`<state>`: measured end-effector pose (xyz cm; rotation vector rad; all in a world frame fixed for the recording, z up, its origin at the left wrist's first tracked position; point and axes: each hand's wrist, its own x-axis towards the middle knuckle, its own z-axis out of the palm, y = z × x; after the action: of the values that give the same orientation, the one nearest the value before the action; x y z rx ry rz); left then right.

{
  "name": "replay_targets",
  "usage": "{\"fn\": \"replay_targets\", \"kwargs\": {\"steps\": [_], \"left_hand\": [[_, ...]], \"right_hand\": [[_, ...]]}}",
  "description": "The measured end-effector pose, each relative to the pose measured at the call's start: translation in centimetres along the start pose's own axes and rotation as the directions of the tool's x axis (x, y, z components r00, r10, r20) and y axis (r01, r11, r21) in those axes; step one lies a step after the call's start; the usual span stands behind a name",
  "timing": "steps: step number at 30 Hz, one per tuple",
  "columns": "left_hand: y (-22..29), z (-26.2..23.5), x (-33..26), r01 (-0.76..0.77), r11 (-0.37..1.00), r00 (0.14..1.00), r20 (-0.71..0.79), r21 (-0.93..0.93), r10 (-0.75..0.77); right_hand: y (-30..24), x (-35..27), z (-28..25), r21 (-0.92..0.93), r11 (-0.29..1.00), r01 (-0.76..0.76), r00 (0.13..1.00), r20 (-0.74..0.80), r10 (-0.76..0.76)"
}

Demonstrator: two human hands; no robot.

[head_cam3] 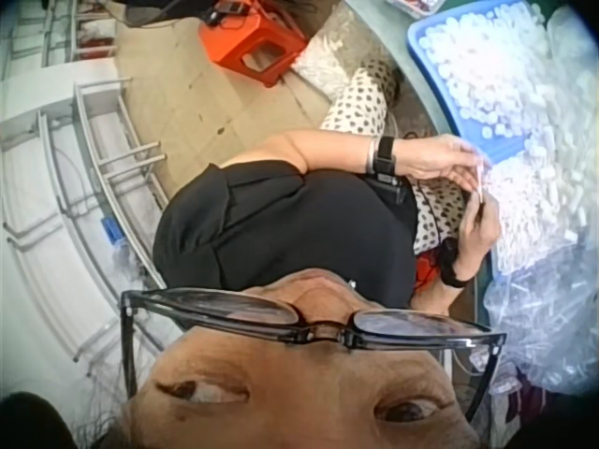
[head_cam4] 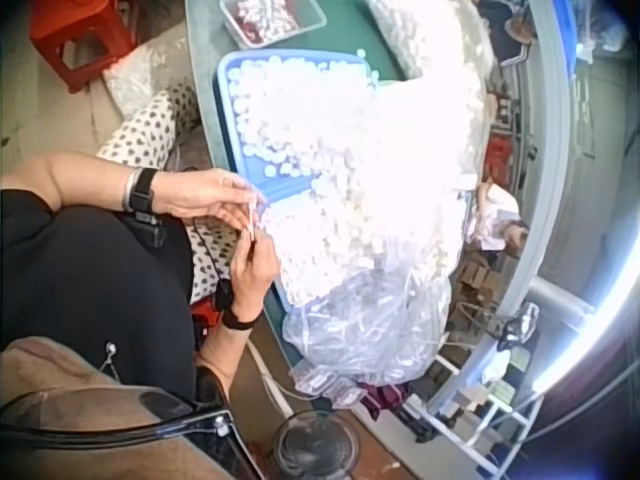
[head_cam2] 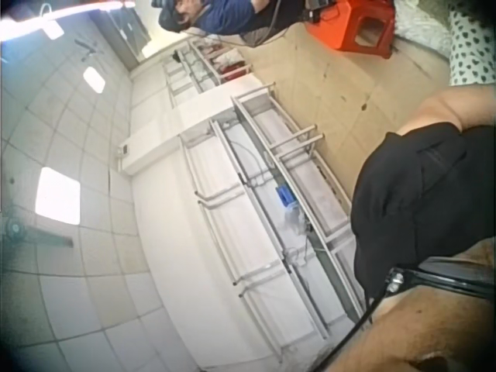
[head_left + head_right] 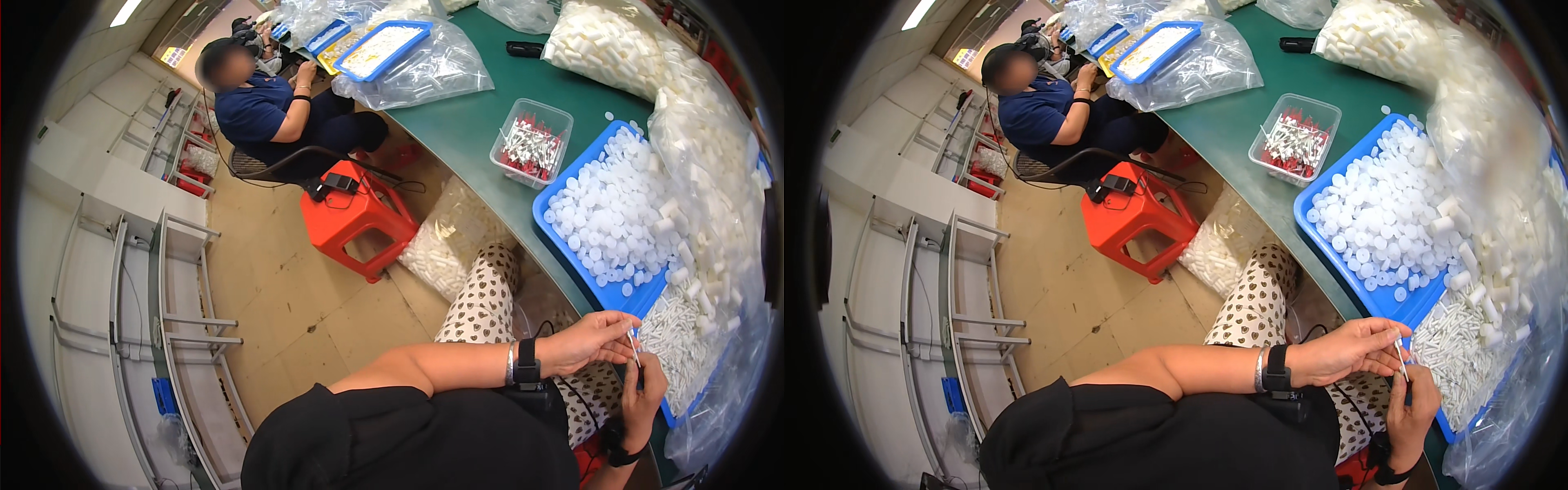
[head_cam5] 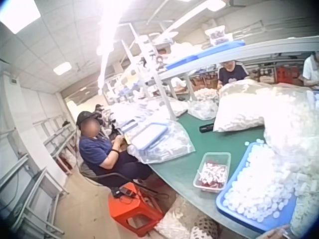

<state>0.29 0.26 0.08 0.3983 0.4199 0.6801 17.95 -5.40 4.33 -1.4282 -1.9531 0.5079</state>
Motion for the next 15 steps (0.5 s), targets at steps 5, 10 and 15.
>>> {"fn": "replay_targets", "kwargs": {"steps": [5, 10, 15], "left_hand": [[-0.2, -0.4, 0.0, -0.001, 1.0, 1.0, -0.005, 0.005, 0.001], [0.0, -0.4, -0.4, -0.068, 0.997, 0.998, -0.017, -0.03, 0.067], [0.1, 0.1, -0.7, -0.058, 0.998, 0.998, -0.034, 0.024, 0.058]], "right_hand": [[0.0, -1.1, 0.8, 0.106, 0.982, -0.156, 0.984, -0.067, 0.164], [0.2, -1.2, 0.6, 0.003, 0.995, -0.098, 0.994, -0.047, 0.098], [-0.2, -1.4, 0.7, 0.016, 0.988, -0.153, 0.986, -0.065, 0.153]]}}
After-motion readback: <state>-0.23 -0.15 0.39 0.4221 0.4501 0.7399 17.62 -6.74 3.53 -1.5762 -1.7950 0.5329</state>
